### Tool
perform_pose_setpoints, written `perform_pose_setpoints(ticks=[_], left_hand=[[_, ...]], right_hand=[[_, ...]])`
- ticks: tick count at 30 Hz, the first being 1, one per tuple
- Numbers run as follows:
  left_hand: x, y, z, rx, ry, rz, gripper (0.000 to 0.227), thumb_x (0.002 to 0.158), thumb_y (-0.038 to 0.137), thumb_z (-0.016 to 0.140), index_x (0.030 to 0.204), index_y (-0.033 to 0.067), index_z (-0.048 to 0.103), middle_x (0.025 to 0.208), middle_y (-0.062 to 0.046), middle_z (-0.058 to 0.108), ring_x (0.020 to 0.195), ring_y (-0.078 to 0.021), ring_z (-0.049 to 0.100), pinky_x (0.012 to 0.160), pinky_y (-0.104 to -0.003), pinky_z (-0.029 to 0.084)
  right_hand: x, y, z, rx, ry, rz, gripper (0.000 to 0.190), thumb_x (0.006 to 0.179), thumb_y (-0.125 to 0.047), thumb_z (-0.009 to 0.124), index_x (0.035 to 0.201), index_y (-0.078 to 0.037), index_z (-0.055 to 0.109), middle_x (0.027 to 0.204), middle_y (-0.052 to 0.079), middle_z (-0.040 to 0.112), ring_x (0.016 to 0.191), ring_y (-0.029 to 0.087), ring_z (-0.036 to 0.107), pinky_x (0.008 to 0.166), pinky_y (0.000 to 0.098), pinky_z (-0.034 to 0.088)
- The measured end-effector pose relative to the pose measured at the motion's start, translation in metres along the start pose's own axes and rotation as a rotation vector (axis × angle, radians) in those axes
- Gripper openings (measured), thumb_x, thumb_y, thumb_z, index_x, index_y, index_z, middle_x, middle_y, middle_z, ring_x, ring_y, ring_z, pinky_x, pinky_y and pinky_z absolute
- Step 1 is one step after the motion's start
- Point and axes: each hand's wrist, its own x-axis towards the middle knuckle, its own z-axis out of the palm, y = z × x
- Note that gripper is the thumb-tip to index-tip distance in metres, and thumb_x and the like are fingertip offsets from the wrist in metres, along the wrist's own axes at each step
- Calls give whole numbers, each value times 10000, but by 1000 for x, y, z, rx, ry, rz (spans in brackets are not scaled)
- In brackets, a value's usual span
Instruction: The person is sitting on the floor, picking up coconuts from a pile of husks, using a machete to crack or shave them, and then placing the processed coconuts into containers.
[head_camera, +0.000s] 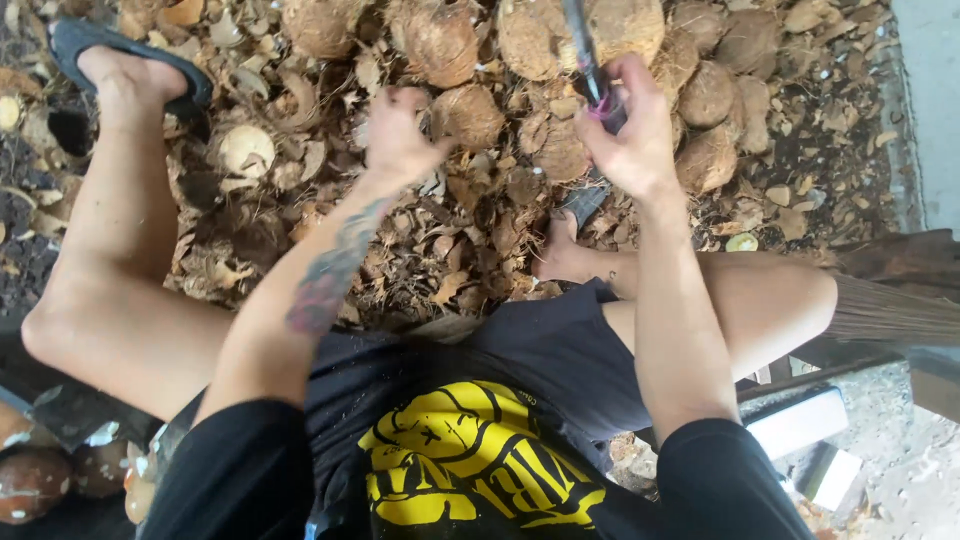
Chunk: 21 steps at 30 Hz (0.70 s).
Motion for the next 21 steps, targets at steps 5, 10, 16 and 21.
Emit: perform_pose_setpoints(ticks=[5,10,16,21], left_hand=[[51,13,101,223,-130,-210,1236,693,471,1038,1483,-51,242,1399,-303,490,1331,-462,514,1154,-639,386],[50,-13,96,-130,16,-123,1068,601,234,1069,1347,43,329,1190,-202,622,1033,-348,672,917,-528,573],[9,-21,10,-597,-2,-277,917,675,297,1009,1388,32,497,1315,-155,638,1194,-288,691,1097,-484,547],[-61,-69,-43,-1455,-65,-619,782,855,599,822,1429,102,634,1385,-165,696,1289,-380,684,1086,-626,533]], right_hand=[[-2,-16,2,248,281,-80,246,961,171,516,1157,34,458,691,68,591,463,208,609,456,303,600],[-10,-27,2,478,296,19,260,946,182,488,1062,-48,452,752,69,549,479,183,552,426,303,534],[-14,-30,26,406,213,-18,249,929,191,499,1041,-30,471,711,61,561,479,191,580,458,282,545],[-20,-67,66,495,94,-188,219,796,229,445,767,24,518,547,193,609,404,268,656,353,325,519]])
